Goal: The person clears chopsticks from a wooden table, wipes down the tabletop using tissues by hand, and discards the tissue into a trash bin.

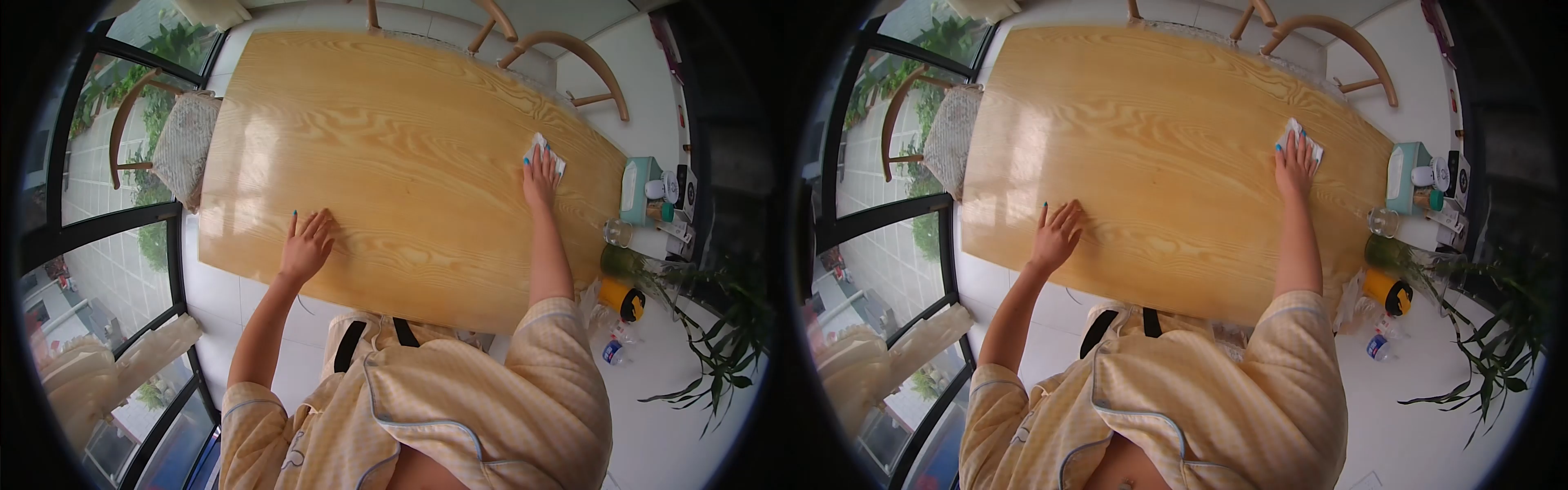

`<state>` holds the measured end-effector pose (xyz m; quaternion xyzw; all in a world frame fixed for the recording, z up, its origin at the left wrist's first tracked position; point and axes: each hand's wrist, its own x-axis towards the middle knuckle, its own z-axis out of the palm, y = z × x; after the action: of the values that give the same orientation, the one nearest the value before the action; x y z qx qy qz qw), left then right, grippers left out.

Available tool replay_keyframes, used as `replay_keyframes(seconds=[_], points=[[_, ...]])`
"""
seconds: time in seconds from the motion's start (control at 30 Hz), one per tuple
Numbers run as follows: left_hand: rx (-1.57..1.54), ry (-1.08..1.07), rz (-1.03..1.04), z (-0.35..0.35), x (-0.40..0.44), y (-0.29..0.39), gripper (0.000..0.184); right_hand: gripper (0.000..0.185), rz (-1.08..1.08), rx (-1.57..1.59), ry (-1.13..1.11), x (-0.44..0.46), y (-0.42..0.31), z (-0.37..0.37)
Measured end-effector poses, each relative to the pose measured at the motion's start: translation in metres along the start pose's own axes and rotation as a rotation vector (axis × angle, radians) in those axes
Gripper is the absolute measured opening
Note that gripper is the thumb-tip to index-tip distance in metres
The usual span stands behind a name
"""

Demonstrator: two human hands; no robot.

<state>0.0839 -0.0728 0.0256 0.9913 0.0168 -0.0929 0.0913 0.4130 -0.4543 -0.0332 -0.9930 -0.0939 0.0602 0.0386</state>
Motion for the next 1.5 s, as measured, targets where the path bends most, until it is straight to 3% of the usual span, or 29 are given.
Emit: replay_keyframes(seconds=[0.13,0.17,0.2,0.3,0.37,0.53,0.7,0.8,0.93,1.0,1.13,1.2,1.5], points=[[-0.097,0.212,-0.120,-0.014,0.047,0.003,0.050,0.059,0.053,0.041,0.015,0.007,-0.017,-0.002],[-0.099,0.220,-0.125,-0.016,0.059,0.004,0.050,0.062,0.169,0.071,-0.008,0.013,-0.031,-0.006],[-0.156,0.169,-0.146,-0.016,0.069,0.005,0.050,0.065,0.285,0.103,-0.033,0.019,-0.043,-0.007],[-0.258,-0.012,-0.192,-0.013,0.087,0.008,0.054,0.070,0.232,0.141,0.028,0.053,-0.071,0.003],[-0.180,-0.091,-0.247,-0.014,0.089,0.014,0.056,0.072,0.096,0.095,0.014,0.074,-0.111,0.005],[-0.188,-0.055,-0.186,-0.007,0.088,0.010,0.060,0.074,-0.348,0.143,0.036,0.095,-0.251,0.013],[-0.245,-0.073,-0.208,-0.009,0.086,0.014,0.057,0.072,-0.748,0.118,-0.026,0.051,-0.370,0.019],[-0.265,-0.066,-0.209,-0.007,0.086,0.014,0.058,0.072,-1.018,0.113,-0.044,0.006,-0.416,0.034],[-0.229,-0.149,-0.180,-0.004,0.087,0.009,0.058,0.066,-1.173,0.154,-0.142,-0.027,-0.430,0.033],[-0.267,-0.069,-0.183,-0.002,0.085,0.009,0.059,0.060,-1.277,0.117,-0.211,-0.015,-0.425,0.029],[-0.256,-0.064,-0.178,-0.004,0.083,0.009,0.059,0.058,-1.220,0.116,-0.151,0.024,-0.403,0.015],[-0.240,-0.074,-0.183,-0.006,0.083,0.010,0.059,0.057,-1.000,0.087,-0.090,0.047,-0.382,0.008],[-0.236,-0.037,-0.144,0.000,0.081,0.006,0.064,0.055,-0.452,0.050,0.027,0.147,-0.212,-0.006]])
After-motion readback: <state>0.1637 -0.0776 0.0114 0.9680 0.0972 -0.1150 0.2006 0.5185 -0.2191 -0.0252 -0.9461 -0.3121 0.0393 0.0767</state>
